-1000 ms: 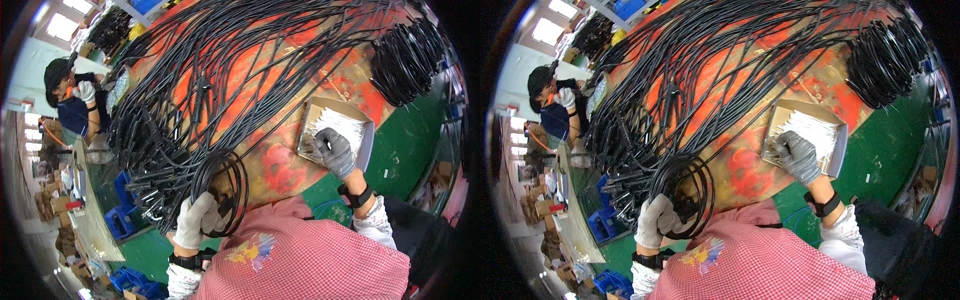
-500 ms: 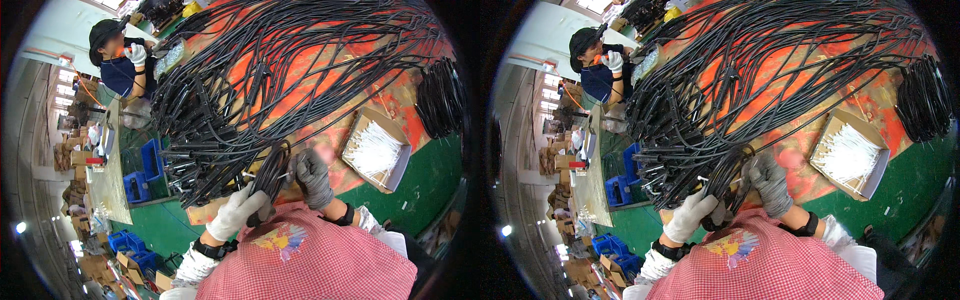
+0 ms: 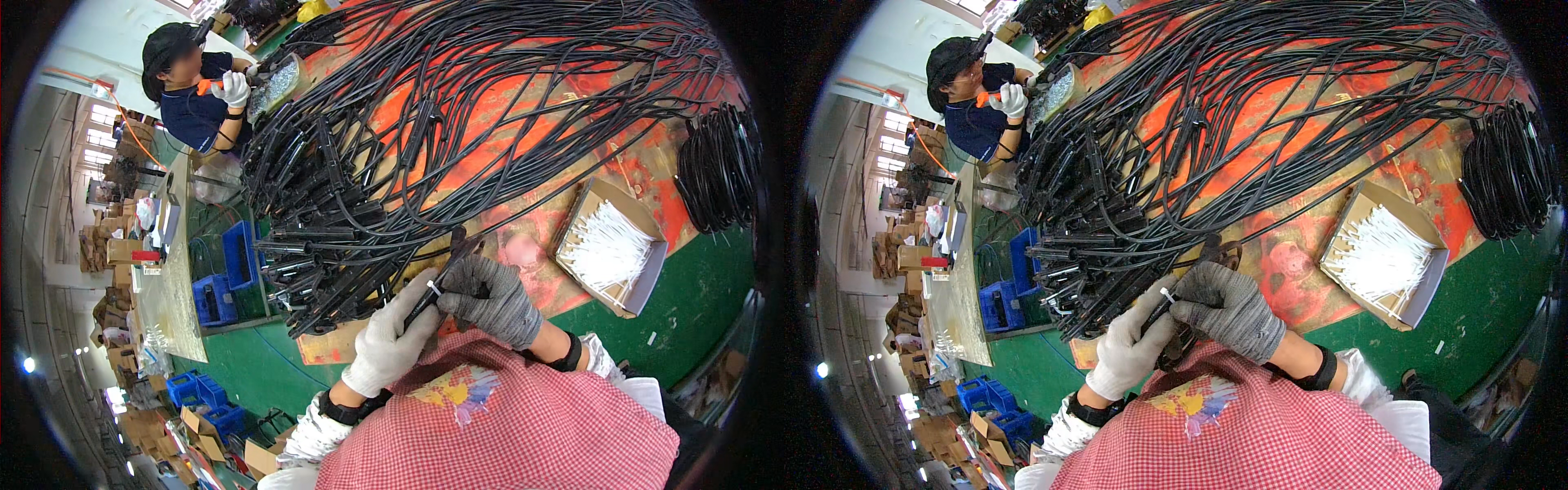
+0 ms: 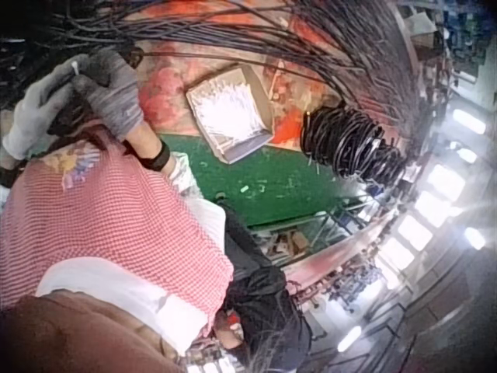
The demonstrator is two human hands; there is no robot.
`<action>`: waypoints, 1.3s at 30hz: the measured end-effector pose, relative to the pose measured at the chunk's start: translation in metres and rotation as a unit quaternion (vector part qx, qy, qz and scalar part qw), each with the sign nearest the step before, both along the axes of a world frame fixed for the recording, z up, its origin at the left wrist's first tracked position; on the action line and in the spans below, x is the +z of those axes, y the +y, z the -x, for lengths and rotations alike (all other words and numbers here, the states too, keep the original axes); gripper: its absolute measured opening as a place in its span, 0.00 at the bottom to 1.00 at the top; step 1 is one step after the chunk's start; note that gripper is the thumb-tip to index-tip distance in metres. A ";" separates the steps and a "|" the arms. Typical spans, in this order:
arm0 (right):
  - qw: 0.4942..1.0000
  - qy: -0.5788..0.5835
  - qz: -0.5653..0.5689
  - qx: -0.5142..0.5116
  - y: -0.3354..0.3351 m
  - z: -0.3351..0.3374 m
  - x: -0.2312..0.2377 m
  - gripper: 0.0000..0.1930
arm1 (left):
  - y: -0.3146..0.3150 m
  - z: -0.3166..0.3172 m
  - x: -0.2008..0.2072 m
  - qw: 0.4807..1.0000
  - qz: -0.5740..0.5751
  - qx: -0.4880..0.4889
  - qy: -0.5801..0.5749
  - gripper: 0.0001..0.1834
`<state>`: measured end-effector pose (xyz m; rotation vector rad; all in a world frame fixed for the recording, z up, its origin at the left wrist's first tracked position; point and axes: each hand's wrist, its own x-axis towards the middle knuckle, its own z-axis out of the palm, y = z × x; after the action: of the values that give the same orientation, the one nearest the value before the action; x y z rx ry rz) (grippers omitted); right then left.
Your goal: Coiling long black cables and securing them with plastic ties.
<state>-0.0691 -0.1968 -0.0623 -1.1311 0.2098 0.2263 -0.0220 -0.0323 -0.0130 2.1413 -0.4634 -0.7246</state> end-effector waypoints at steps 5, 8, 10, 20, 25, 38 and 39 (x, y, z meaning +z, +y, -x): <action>1.000 -0.008 0.007 0.017 -0.006 -0.002 0.003 0.13 | 0.000 0.001 -0.001 1.000 0.010 0.012 0.002 0.25; 1.000 0.003 -0.005 0.016 -0.008 -0.001 0.002 0.14 | 0.001 0.002 -0.003 1.000 0.007 0.014 0.009 0.24; 1.000 0.003 -0.015 0.001 -0.006 0.001 -0.001 0.14 | 0.002 0.004 -0.004 1.000 0.015 0.004 0.008 0.24; 0.852 -0.273 0.430 -0.118 0.009 -0.011 -0.012 0.15 | -0.014 0.015 0.012 0.996 0.060 0.064 0.013 0.23; 0.899 -0.235 0.349 -0.122 0.032 -0.005 -0.010 0.12 | -0.001 0.022 0.013 0.996 0.067 0.049 0.042 0.25; 0.931 -0.197 0.273 -0.145 0.087 0.054 0.003 0.14 | 0.053 0.011 -0.002 0.895 0.256 -0.109 0.348 0.29; 0.922 -0.205 0.285 -0.163 0.089 0.066 0.001 0.14 | 0.061 0.025 0.001 0.803 0.331 0.004 0.496 0.28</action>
<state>-0.1350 -0.1082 -0.0616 -1.6677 0.0850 -0.3970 -0.0468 0.0286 -0.0123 0.9034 -0.0863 -1.3125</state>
